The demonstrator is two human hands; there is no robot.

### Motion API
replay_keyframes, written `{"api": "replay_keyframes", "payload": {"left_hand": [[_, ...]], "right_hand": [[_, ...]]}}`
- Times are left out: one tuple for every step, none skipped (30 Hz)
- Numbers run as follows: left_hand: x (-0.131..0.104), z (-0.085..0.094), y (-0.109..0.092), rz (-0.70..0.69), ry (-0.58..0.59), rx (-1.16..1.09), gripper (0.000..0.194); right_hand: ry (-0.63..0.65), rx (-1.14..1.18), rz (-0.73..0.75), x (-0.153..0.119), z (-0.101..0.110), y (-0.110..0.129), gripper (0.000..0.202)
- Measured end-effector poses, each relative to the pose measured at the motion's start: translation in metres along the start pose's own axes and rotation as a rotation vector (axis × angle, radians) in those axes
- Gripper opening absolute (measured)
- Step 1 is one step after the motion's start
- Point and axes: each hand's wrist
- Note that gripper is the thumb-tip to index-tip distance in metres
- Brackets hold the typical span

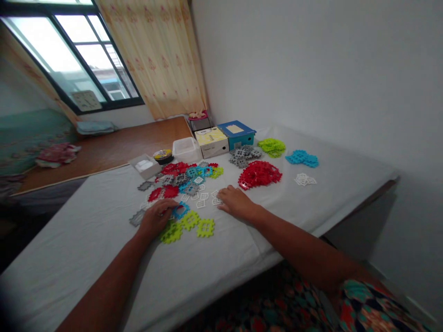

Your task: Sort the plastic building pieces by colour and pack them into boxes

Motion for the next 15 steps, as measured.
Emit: {"api": "replay_keyframes", "payload": {"left_hand": [[0.000,0.000,0.000,0.003,0.002,-0.002,0.030],[0.000,0.000,-0.001,0.005,0.003,-0.004,0.030],[0.000,0.000,-0.001,0.006,0.007,-0.006,0.031],[0.000,-0.001,-0.002,0.005,0.014,-0.007,0.031],[0.000,-0.001,-0.002,0.001,0.021,-0.008,0.031],[0.001,-0.001,-0.002,-0.005,0.028,-0.007,0.031],[0.001,-0.001,-0.003,-0.010,0.032,-0.005,0.031],[0.001,0.000,-0.003,-0.014,0.034,-0.003,0.031],[0.001,0.000,-0.003,-0.016,0.031,-0.001,0.031],[0.001,0.000,-0.002,-0.015,0.027,0.000,0.031],[0.001,0.001,-0.001,-0.011,0.022,0.002,0.031],[0.001,0.001,0.000,-0.004,0.016,0.003,0.030],[0.000,0.001,0.002,0.003,0.011,0.004,0.030],[0.000,0.002,0.003,0.011,0.007,0.006,0.030],[0.000,0.002,0.005,0.018,0.003,0.009,0.029]], "right_hand": [[-0.007,-0.009,0.007,-0.001,-0.004,-0.001,0.028],[-0.016,-0.011,0.021,-0.002,-0.006,-0.002,0.025],[-0.024,-0.004,0.038,-0.004,-0.006,-0.003,0.022],[-0.031,0.005,0.055,-0.005,-0.007,-0.004,0.020],[-0.038,0.016,0.069,-0.006,-0.006,-0.005,0.020],[-0.042,0.025,0.079,-0.006,-0.006,-0.006,0.021],[-0.047,0.033,0.083,-0.006,-0.005,-0.007,0.021],[-0.058,0.042,0.077,-0.006,-0.005,-0.007,0.022],[-0.079,0.052,0.065,-0.006,-0.004,-0.008,0.023],[-0.109,0.063,0.049,-0.006,-0.003,-0.009,0.024],[-0.149,0.074,0.030,-0.006,-0.002,-0.011,0.025],[-0.197,0.086,0.006,-0.007,0.000,-0.013,0.025],[-0.250,0.102,-0.025,-0.008,0.002,-0.016,0.024],[-0.298,0.125,-0.060,-0.010,0.005,-0.020,0.023],[-0.339,0.156,-0.101,-0.013,0.008,-0.023,0.022]]}}
Point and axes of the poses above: each hand's wrist, its own x-axis towards the middle knuckle, its own z-axis out of the back of the hand, y = z × x, and after that the axes turned 4 degrees about y, right-handed
